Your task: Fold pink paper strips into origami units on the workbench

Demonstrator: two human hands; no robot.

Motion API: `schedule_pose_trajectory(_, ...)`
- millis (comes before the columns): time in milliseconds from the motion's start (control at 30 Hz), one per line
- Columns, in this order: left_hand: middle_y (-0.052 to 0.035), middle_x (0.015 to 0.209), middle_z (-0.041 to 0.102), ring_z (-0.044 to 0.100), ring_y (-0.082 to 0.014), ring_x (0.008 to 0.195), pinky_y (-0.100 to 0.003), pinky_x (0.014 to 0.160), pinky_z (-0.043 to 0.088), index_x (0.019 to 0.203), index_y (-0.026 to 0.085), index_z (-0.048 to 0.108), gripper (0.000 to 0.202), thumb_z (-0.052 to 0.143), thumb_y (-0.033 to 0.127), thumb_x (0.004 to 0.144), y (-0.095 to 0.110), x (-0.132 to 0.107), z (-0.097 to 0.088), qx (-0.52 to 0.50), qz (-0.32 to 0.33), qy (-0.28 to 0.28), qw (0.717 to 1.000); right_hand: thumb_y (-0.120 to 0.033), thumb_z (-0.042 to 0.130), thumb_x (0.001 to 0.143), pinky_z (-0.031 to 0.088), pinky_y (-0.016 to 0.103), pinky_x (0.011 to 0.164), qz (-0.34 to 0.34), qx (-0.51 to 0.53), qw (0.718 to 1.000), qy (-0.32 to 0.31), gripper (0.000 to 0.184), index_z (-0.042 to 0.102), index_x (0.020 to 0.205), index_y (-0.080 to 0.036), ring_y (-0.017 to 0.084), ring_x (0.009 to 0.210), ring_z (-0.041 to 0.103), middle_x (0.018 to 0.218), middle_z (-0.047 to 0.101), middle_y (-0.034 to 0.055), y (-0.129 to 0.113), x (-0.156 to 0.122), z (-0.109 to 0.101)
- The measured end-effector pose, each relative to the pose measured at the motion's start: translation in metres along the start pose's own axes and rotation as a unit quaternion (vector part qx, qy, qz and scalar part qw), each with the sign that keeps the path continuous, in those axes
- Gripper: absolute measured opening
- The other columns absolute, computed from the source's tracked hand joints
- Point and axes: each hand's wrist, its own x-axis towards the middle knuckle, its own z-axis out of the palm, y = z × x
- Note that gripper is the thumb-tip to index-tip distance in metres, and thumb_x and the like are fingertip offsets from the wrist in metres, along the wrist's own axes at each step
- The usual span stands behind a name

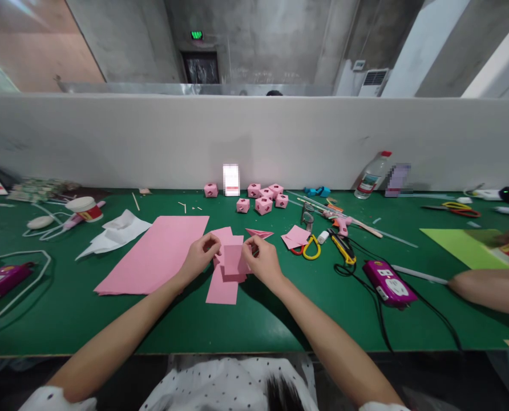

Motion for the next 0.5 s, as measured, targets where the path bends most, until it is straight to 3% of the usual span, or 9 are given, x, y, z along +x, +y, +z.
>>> schedule_pose_trajectory(167, -0.0030, 0.087, 0.063, 0.060, -0.0134, 0.071, -0.023, 0.059, 0.048, 0.092, 0.017, 0.061, 0.023, 0.056, 0.038, 0.084, 0.008, -0.004, 0.005, -0.038, 0.009, -0.062, 0.997, -0.029, 0.053, 0.084, 0.039, 0.022, 0.052, 0.005, 0.022, 0.999, -0.024, 0.014, 0.060, 0.077, -0.018, 0.011, 0.052, 0.050, 0.063, 0.058, -0.0015, 0.001, -0.002, 0.005)
schedule_pose_trajectory(333, -0.0020, 0.075, 0.064, 0.057, -0.0135, 0.069, -0.023, 0.062, 0.044, 0.080, 0.015, 0.063, 0.022, 0.057, 0.036, 0.085, 0.020, -0.010, 0.005, 0.028, 0.045, -0.076, 0.996, -0.027, 0.052, 0.084, 0.042, 0.022, 0.055, -0.017, 0.041, 0.998, -0.051, 0.013, 0.059, 0.078, -0.018, 0.012, 0.057, 0.054, 0.068, 0.061, -0.0001, -0.003, -0.007, 0.011)
schedule_pose_trajectory(500, -0.0024, 0.077, 0.065, 0.058, -0.0141, 0.071, -0.024, 0.064, 0.042, 0.081, 0.016, 0.064, 0.022, 0.055, 0.035, 0.087, 0.022, -0.015, 0.007, 0.061, 0.079, -0.081, 0.992, -0.024, 0.052, 0.084, 0.043, 0.022, 0.058, -0.039, 0.023, 0.997, -0.055, 0.011, 0.060, 0.079, -0.019, 0.013, 0.062, 0.057, 0.072, 0.063, 0.0011, -0.006, -0.010, 0.012)
